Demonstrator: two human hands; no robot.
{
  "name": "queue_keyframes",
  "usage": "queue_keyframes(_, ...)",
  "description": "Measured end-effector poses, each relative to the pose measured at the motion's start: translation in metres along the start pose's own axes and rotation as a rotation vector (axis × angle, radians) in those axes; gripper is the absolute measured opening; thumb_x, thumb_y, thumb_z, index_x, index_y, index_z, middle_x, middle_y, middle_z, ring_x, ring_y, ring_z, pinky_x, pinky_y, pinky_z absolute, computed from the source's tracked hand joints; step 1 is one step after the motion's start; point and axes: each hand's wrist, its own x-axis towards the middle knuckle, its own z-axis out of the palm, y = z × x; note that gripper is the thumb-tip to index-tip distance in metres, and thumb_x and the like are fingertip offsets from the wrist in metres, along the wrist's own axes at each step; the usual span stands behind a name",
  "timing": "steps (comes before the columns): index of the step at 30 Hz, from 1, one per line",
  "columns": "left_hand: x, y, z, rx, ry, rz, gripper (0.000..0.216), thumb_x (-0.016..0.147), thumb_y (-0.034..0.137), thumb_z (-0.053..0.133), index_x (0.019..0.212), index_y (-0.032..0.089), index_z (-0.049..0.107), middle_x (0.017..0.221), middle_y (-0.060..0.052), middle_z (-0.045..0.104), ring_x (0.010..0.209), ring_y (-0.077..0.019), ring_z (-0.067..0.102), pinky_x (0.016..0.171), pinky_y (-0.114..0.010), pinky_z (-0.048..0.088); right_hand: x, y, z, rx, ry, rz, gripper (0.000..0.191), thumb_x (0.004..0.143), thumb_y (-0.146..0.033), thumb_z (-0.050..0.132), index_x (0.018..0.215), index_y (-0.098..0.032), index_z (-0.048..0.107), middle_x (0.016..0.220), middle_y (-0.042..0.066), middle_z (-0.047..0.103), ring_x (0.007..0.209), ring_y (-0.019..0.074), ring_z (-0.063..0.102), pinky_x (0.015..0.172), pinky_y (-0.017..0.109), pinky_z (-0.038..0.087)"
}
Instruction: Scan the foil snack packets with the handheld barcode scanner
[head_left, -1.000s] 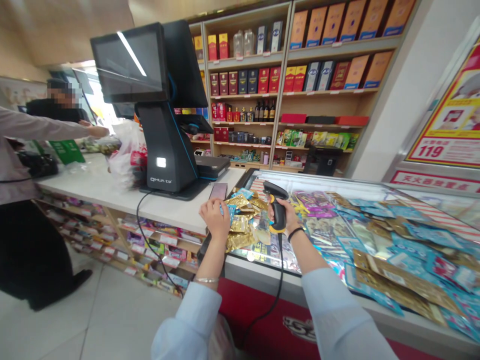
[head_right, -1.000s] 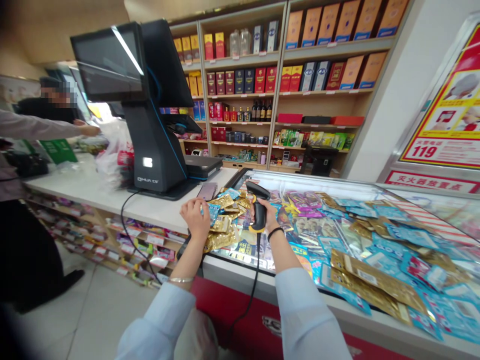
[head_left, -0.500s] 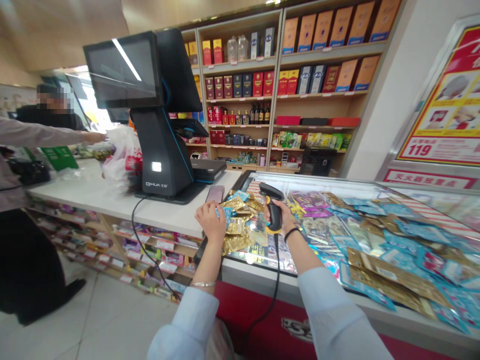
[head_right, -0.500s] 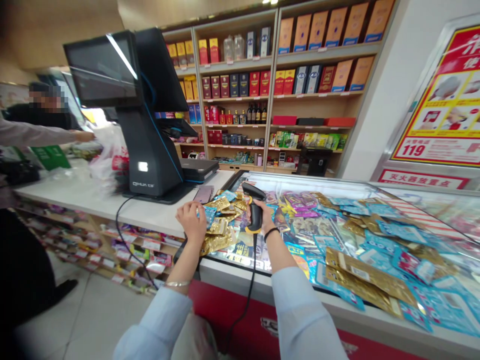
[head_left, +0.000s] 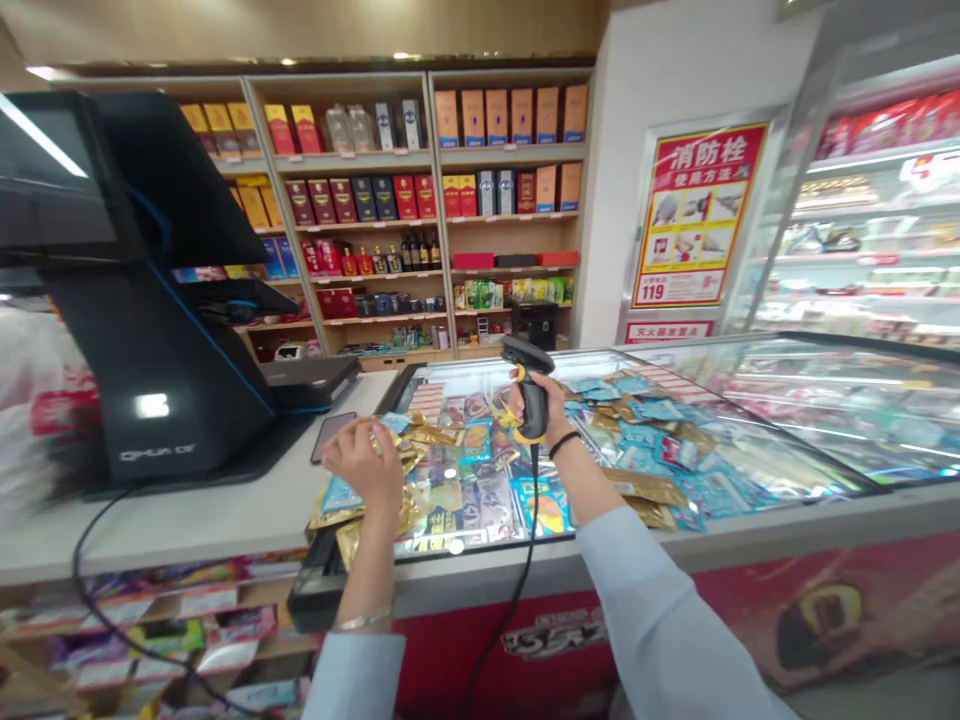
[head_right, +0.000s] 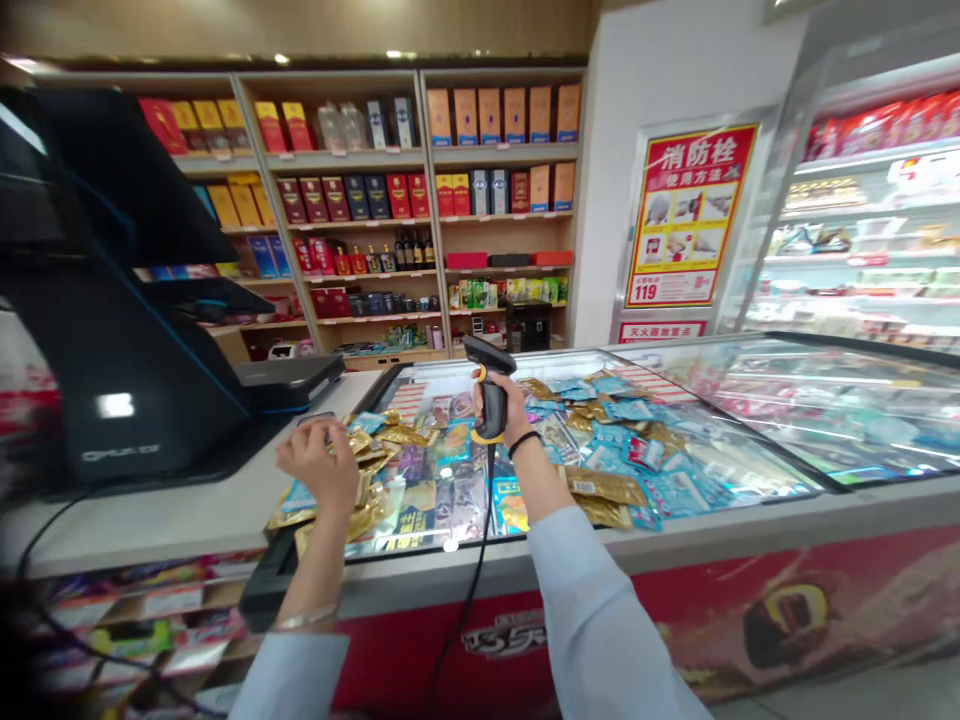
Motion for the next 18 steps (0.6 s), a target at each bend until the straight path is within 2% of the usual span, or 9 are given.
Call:
queue_keyframes(6, -0.014, 0.084, 0.039, -0.205, 0.000, 0.099, 0.025, 0.091, 0.028, 0.040, 0.074, 0.020, 0.058, 0.095, -0.010, 0.064, 0.097, -0.0255, 0.052, 0.092, -0.043, 0.034, -0.029, -0.087, -0.046, -0.120, 0.066, -0.103, 0.029, 0.075, -0.043, 0.057, 0.089, -0.018, 0.059, 0.046, -0.004, 0.051, 0.037, 0.0129, 0.044, 0.036, 0.022, 0.036)
queue_keyframes(9, -0.031, 0.125, 0.067, -0.293, -0.103, 0.166, 0.026, 0.092, 0.027, 0.039, 0.076, 0.020, 0.059, 0.094, -0.010, 0.064, 0.096, -0.0254, 0.052, 0.091, -0.042, 0.036, -0.051, -0.123, -0.075, -0.184, 0.123, -0.130, 0.028, 0.076, -0.044, 0.058, 0.088, -0.019, 0.058, 0.046, -0.004, 0.050, 0.038, 0.0129, 0.044, 0.036, 0.022, 0.037)
queue_keyframes(11, -0.043, 0.148, 0.089, -0.318, -0.268, 0.228, 0.026, 0.092, 0.027, 0.039, 0.078, 0.020, 0.060, 0.093, -0.009, 0.064, 0.095, -0.0251, 0.053, 0.090, -0.041, 0.038, -0.067, -0.138, -0.094, -0.216, 0.161, -0.147, 0.026, 0.077, -0.044, 0.057, 0.088, -0.019, 0.058, 0.047, -0.004, 0.049, 0.038, 0.0129, 0.045, 0.037, 0.023, 0.038)
queue_keyframes(13, -0.055, 0.167, 0.111, -0.314, -0.507, 0.315, 0.026, 0.092, 0.027, 0.039, 0.082, 0.020, 0.062, 0.095, -0.009, 0.064, 0.096, -0.0245, 0.054, 0.090, -0.040, 0.040, -0.081, -0.145, -0.112, -0.237, 0.192, -0.162, 0.026, 0.078, -0.043, 0.057, 0.087, -0.019, 0.058, 0.047, -0.004, 0.049, 0.039, 0.0129, 0.046, 0.038, 0.023, 0.039)
queue_keyframes(15, -0.065, 0.180, 0.133, -0.297, -0.806, 0.426, 0.026, 0.091, 0.029, 0.041, 0.087, 0.019, 0.065, 0.100, -0.009, 0.066, 0.100, -0.0238, 0.056, 0.094, -0.039, 0.041, -0.092, -0.145, -0.131, -0.245, 0.220, -0.162, 0.025, 0.078, -0.043, 0.058, 0.087, -0.019, 0.058, 0.048, -0.003, 0.050, 0.039, 0.0126, 0.046, 0.038, 0.022, 0.039)
queue_keyframes(18, -0.073, 0.187, 0.155, -0.246, -1.304, 0.524, 0.026, 0.085, 0.040, 0.053, 0.093, 0.020, 0.068, 0.107, -0.007, 0.068, 0.106, -0.0231, 0.059, 0.097, -0.035, 0.043, -0.101, -0.140, -0.157, -0.243, 0.286, -0.138, 0.026, 0.077, -0.043, 0.058, 0.086, -0.019, 0.059, 0.048, -0.003, 0.051, 0.038, 0.0126, 0.046, 0.035, 0.022, 0.036)
